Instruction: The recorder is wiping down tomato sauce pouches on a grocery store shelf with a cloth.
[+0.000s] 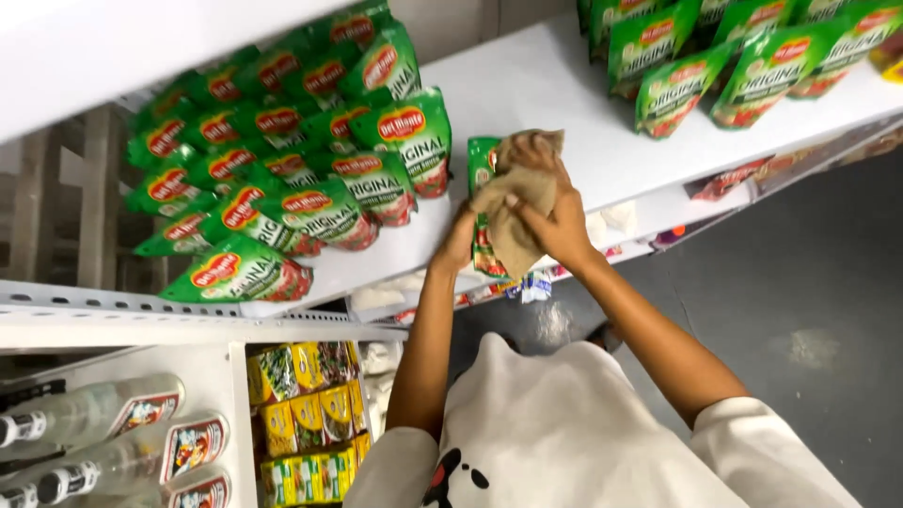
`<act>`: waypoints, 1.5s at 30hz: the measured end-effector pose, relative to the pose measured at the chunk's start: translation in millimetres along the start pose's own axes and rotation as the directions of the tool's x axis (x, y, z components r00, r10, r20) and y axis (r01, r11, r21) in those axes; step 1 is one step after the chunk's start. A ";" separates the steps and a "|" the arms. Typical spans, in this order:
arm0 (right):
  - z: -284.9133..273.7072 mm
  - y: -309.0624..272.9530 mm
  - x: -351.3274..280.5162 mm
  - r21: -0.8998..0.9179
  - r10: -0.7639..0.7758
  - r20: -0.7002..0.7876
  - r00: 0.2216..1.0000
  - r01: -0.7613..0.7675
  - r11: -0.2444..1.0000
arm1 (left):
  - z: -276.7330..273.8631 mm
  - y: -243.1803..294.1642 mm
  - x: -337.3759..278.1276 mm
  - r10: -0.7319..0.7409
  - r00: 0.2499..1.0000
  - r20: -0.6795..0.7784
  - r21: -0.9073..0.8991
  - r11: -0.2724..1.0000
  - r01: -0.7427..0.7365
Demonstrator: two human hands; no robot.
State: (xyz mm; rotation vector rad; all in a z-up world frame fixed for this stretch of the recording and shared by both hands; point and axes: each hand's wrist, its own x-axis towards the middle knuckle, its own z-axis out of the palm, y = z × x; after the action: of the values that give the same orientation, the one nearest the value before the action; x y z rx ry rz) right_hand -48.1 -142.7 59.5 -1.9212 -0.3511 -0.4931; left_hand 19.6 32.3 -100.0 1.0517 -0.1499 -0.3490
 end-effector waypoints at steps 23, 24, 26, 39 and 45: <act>32.2 -9.3 -24.7 -0.236 -0.098 0.154 0.983 0.132 0.963 | 8.1 22.0 -10.1 -0.096 0.995 -0.023 -0.088 0.992 0.093; 35.5 -5.2 -27.6 -0.270 -0.155 0.230 0.961 0.216 0.938 | -0.4 12.9 -7.2 -0.049 0.999 -0.018 0.013 0.999 0.049; 32.0 -3.0 -15.1 -0.278 -0.165 0.207 0.964 0.220 0.935 | -15.1 -10.2 -7.8 0.008 1.000 -0.006 0.157 0.988 -0.007; 46.2 6.9 -73.5 -0.188 -0.077 0.094 0.993 0.093 0.978 | -18.0 -36.6 -1.9 0.008 0.960 -0.280 0.260 0.963 0.068; 17.5 -12.6 -76.8 0.431 0.440 0.028 0.898 -0.408 0.805 | 73.7 53.6 -45.6 0.056 0.929 -0.365 0.104 0.994 -0.020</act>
State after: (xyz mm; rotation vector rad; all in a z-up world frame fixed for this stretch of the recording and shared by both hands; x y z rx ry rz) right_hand -117.6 -122.9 25.9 -1.4810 0.0321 -0.1642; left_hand -32.9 11.7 -15.1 1.1920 0.1508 -0.1046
